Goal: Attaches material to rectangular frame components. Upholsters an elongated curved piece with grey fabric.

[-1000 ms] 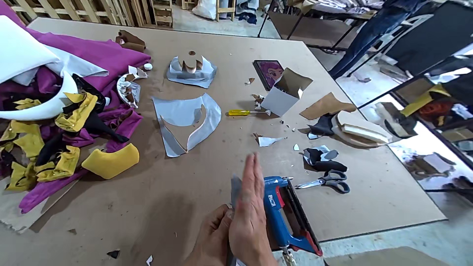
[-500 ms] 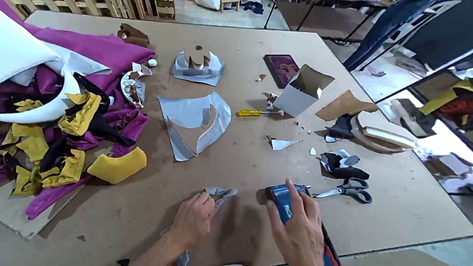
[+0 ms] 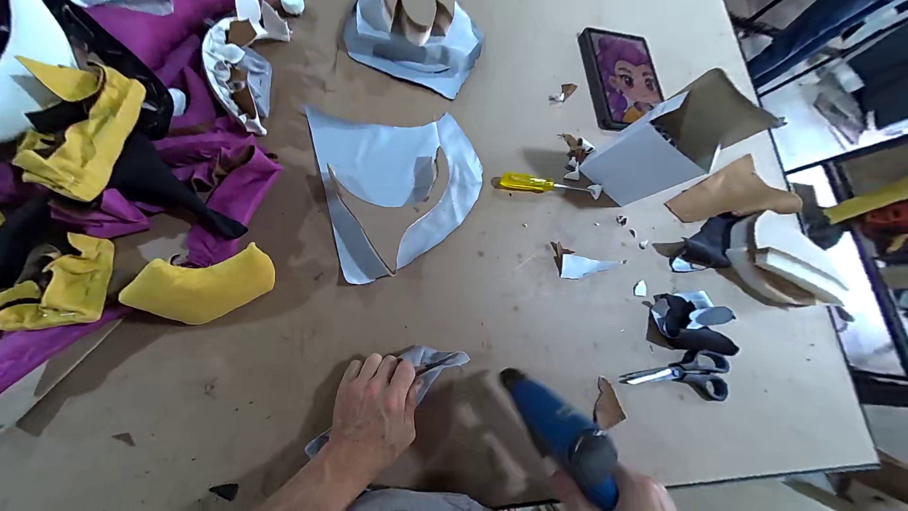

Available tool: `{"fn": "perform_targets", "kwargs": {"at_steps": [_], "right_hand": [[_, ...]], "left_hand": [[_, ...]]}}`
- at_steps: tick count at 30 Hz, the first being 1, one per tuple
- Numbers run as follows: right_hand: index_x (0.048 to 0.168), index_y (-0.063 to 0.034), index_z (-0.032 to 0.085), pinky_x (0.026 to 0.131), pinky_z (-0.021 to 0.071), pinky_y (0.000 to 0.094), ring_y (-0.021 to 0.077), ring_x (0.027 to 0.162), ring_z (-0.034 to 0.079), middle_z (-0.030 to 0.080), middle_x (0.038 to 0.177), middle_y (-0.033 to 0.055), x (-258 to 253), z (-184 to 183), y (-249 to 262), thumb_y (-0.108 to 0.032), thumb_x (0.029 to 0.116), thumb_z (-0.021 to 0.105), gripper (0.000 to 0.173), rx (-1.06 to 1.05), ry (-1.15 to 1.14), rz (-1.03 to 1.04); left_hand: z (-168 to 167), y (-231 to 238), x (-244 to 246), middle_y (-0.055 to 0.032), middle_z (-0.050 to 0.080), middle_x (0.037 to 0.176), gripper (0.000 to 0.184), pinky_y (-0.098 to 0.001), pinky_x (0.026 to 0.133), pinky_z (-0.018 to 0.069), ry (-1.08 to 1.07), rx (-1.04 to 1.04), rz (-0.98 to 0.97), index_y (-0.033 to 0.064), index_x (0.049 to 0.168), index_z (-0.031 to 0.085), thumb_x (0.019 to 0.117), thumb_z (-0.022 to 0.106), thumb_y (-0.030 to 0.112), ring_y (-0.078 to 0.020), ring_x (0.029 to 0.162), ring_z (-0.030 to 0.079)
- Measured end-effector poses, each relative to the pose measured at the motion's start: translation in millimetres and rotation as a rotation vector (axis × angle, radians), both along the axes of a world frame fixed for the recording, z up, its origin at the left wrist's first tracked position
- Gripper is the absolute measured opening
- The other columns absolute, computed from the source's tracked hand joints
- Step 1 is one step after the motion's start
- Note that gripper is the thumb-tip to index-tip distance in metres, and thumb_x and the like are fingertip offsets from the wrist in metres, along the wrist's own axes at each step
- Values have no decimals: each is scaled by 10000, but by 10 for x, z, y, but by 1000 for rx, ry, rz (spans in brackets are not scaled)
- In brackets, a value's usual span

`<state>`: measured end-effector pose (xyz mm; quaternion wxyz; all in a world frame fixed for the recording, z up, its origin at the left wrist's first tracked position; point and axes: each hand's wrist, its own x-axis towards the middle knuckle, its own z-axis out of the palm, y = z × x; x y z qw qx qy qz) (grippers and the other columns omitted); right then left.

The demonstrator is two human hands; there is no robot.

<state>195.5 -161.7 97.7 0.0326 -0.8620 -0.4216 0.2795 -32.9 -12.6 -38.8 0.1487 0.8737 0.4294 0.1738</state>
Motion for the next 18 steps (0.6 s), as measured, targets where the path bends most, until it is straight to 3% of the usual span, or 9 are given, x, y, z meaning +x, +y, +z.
{"fn": "perform_targets", "kwargs": {"at_steps": [6, 10, 15, 18], "right_hand": [[1029, -54, 771, 588, 559, 499, 246, 640, 712, 737, 739, 108, -448, 8, 344, -297, 847, 764, 304, 112, 173, 205], [1043, -53, 774, 581, 552, 507, 258, 642, 711, 737, 740, 107, -518, -15, 437, -276, 811, 768, 322, 71, 158, 240], [1067, -29, 762, 602, 549, 567, 319, 670, 721, 738, 758, 142, -604, 29, 394, -282, 815, 756, 357, -4, 211, 263], [1032, -56, 771, 583, 544, 548, 290, 649, 712, 731, 732, 110, -615, 31, 282, -285, 776, 771, 343, 4, 134, 225]], "left_hand": [[9, 43, -18, -10, 610, 715, 349, -374, 622, 474, -32, -54, -35, 151, 824, 648, 1030, 416, 309, -220, 710, 618], [7, 53, -21, -10, 611, 713, 251, -370, 612, 471, -47, -64, -37, 152, 831, 660, 987, 498, 262, -217, 697, 616], [-16, 85, -34, -6, 602, 702, 336, -364, 633, 463, -78, -110, -46, 151, 805, 649, 1038, 451, 291, -209, 700, 603], [17, 126, -71, -4, 604, 695, 361, -361, 630, 474, -77, -197, -72, 155, 786, 639, 1036, 452, 335, -202, 698, 609]]}}
